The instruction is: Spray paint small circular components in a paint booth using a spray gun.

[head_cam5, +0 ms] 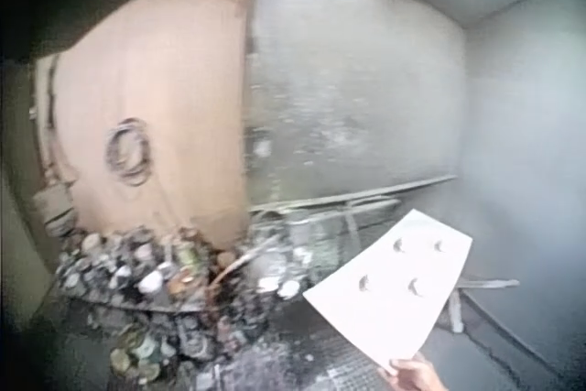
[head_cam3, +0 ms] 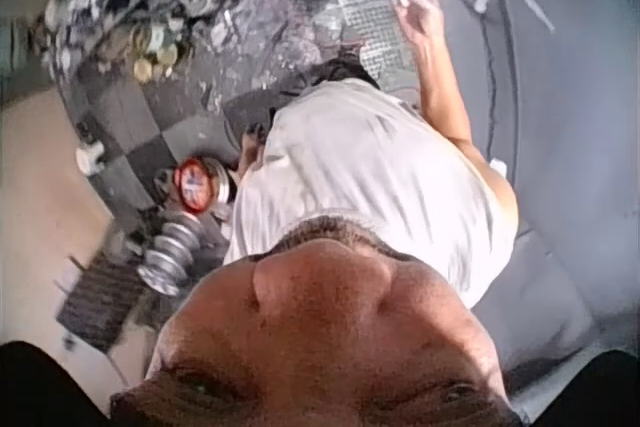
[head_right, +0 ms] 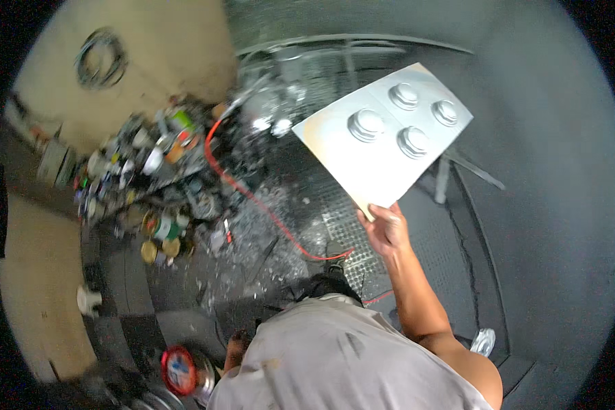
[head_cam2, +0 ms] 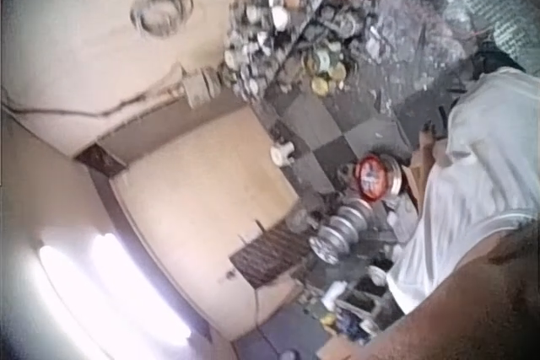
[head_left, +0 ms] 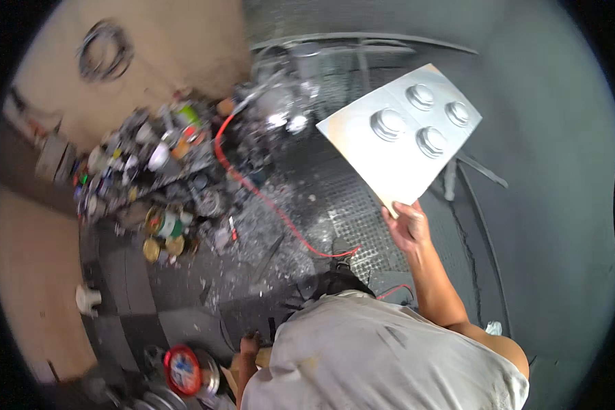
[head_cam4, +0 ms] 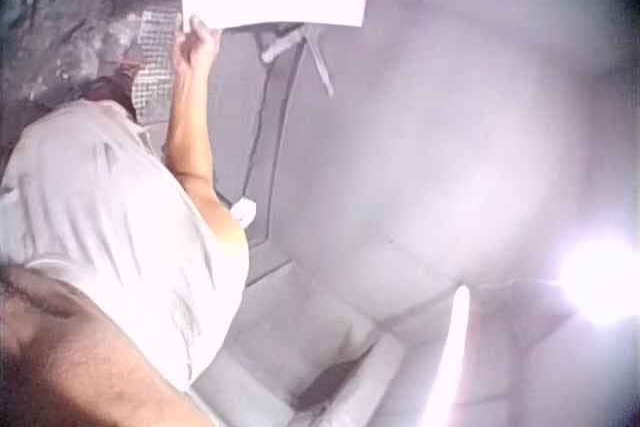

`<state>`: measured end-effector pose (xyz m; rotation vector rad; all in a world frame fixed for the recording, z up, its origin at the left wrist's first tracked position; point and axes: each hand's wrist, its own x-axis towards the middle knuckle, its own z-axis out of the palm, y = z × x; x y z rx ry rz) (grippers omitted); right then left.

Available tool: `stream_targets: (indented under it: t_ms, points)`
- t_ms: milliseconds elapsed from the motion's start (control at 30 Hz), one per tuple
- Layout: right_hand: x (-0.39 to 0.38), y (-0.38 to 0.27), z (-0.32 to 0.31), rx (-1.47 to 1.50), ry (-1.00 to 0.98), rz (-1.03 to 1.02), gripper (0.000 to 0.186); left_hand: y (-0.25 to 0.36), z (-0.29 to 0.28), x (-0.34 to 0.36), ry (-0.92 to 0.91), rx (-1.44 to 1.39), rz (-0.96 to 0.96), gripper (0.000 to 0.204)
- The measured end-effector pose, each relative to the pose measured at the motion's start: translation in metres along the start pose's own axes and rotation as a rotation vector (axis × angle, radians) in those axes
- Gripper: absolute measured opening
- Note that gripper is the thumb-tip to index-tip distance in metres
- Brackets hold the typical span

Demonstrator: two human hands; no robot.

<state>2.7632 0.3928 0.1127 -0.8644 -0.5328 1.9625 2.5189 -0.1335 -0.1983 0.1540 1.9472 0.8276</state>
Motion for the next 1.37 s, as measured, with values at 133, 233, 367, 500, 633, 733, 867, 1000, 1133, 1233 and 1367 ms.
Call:
stream_targets:
  t_ms: [133, 233, 367, 500, 633, 733, 867, 1000, 1133, 1233, 1367]
  points:
    - [-0.078, 0.034, 0.054, -0.116, -0.020, 0.112, 0.062, -0.125, -0.007, -0.014, 0.099, -0.010, -0.118, 0.035]
    - [-0.116, 0.063, 0.087, -0.193, -0.110, 0.221, 0.061, -0.198, 0.007, -0.013, 0.228, -0.095, -0.081, 0.036]
    - [-0.154, 0.111, 0.119, -0.224, -0.302, 0.372, 0.055, -0.194, 0.034, -0.042, 0.366, -0.038, -0.197, 0.043]
    - [-0.156, 0.152, 0.141, -0.241, -0.562, 0.471, 0.054, -0.151, 0.057, -0.073, 0.219, -0.338, -0.221, 0.047]
    - [-0.177, 0.196, 0.182, -0.350, -0.672, 0.550, 0.050, -0.174, 0.088, -0.096, 0.335, -0.202, -0.238, 0.049]
    - [-0.188, 0.225, 0.213, -0.405, -0.698, 0.571, 0.057, -0.183, 0.070, -0.103, 0.422, -0.359, -0.316, 0.053]
    - [-0.171, 0.271, 0.243, -0.415, -0.938, 0.737, 0.055, -0.216, 0.087, -0.121, 0.642, -0.685, -0.383, 0.053]
    - [-0.171, 0.316, 0.286, -0.489, -1.095, 0.841, 0.051, -0.238, 0.097, -0.129, 0.780, -0.685, -0.440, 0.047]
    - [-0.193, 0.379, 0.338, -0.631, -1.130, 0.797, 0.059, -0.225, 0.077, -0.138, 0.822, -0.769, -0.530, 0.044]
    - [-0.197, 0.435, 0.380, -0.691, -1.213, 0.823, 0.069, -0.208, 0.071, -0.138, 0.852, -0.836, -0.597, 0.044]
    - [-0.209, 0.513, 0.429, -0.634, -1.280, 1.008, 0.067, -0.205, 0.046, -0.109, 0.680, -0.721, -0.711, 0.048]
